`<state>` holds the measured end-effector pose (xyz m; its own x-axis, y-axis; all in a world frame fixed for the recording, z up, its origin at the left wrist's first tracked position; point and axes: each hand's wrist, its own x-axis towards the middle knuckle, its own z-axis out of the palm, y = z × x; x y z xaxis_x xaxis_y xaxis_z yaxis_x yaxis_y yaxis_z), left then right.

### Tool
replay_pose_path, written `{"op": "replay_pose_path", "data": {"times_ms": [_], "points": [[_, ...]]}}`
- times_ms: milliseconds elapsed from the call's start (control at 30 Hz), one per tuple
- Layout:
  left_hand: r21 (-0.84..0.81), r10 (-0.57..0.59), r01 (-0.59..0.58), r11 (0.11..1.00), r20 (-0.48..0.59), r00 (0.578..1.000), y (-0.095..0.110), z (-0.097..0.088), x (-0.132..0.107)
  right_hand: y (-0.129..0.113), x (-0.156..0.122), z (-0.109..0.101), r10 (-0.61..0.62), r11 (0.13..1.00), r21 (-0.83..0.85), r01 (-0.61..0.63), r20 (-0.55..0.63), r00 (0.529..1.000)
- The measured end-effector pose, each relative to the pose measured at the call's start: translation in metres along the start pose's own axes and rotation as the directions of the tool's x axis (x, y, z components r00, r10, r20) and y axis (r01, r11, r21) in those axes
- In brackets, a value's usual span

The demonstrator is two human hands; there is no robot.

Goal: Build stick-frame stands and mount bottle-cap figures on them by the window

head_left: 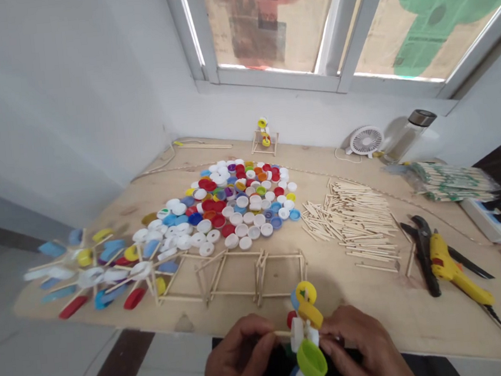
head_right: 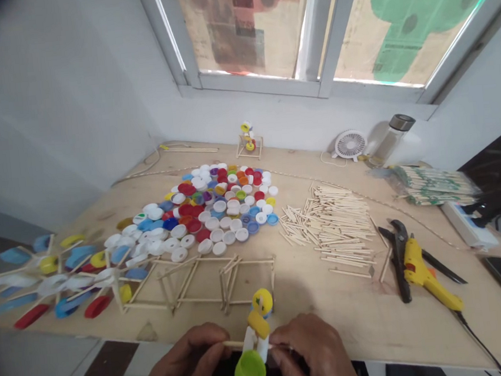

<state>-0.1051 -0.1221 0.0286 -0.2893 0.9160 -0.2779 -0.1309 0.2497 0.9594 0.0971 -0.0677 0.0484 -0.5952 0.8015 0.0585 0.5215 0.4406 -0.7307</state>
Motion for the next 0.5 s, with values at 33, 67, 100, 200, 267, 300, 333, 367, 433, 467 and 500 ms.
{"op": "replay_pose_path", "data": {"times_ms": [33,67,100,200,267,300,333,367,433,467,500], "points": [[-0.007,-0.004,0.004,1.000,-0.021,1.000,-0.001,0.000,0.000,0.001,0.000,0.000,0.003,1.000,0.004,-0.004,0.002,1.000],[-0.012,-0.010,0.010,1.000,-0.040,0.999,-0.001,0.001,0.001,0.002,0.000,-0.001,-0.002,1.000,0.011,0.002,0.001,1.000],[-0.016,-0.017,0.016,1.000,-0.060,0.998,-0.001,0.002,0.001,0.003,0.001,0.000,-0.013,1.000,0.019,0.013,-0.007,1.000],[0.003,-0.026,0.027,1.000,-0.112,0.993,0.004,0.003,0.003,0.004,0.004,0.001,-0.066,0.997,0.033,0.068,-0.050,0.997],[0.022,0.000,0.004,1.000,-0.177,0.984,0.006,0.004,0.004,0.004,0.007,0.000,-0.091,0.995,0.024,0.094,-0.086,0.992],[0.035,0.020,-0.013,0.999,-0.212,0.977,0.007,0.003,0.005,0.004,0.009,0.000,-0.101,0.995,0.018,0.103,-0.109,0.989],[0.057,0.042,-0.029,0.998,-0.243,0.969,0.007,0.003,0.007,0.004,0.011,-0.002,-0.110,0.994,0.009,0.112,-0.137,0.985],[0.088,0.068,-0.046,0.995,-0.270,0.961,0.006,0.002,0.009,0.004,0.014,-0.004,-0.123,0.992,-0.006,0.124,-0.169,0.978],[0.188,0.127,-0.074,0.979,-0.289,0.949,0.002,0.000,0.013,0.004,0.020,-0.009,-0.163,0.986,-0.055,0.154,-0.229,0.960],[0.245,0.162,-0.091,0.965,-0.288,0.944,-0.001,-0.001,0.016,0.004,0.023,-0.012,-0.186,0.982,-0.089,0.169,-0.249,0.951],[0.296,0.200,-0.113,0.948,-0.282,0.939,-0.003,-0.002,0.018,0.004,0.027,-0.014,-0.210,0.975,-0.126,0.182,-0.265,0.941]]}}
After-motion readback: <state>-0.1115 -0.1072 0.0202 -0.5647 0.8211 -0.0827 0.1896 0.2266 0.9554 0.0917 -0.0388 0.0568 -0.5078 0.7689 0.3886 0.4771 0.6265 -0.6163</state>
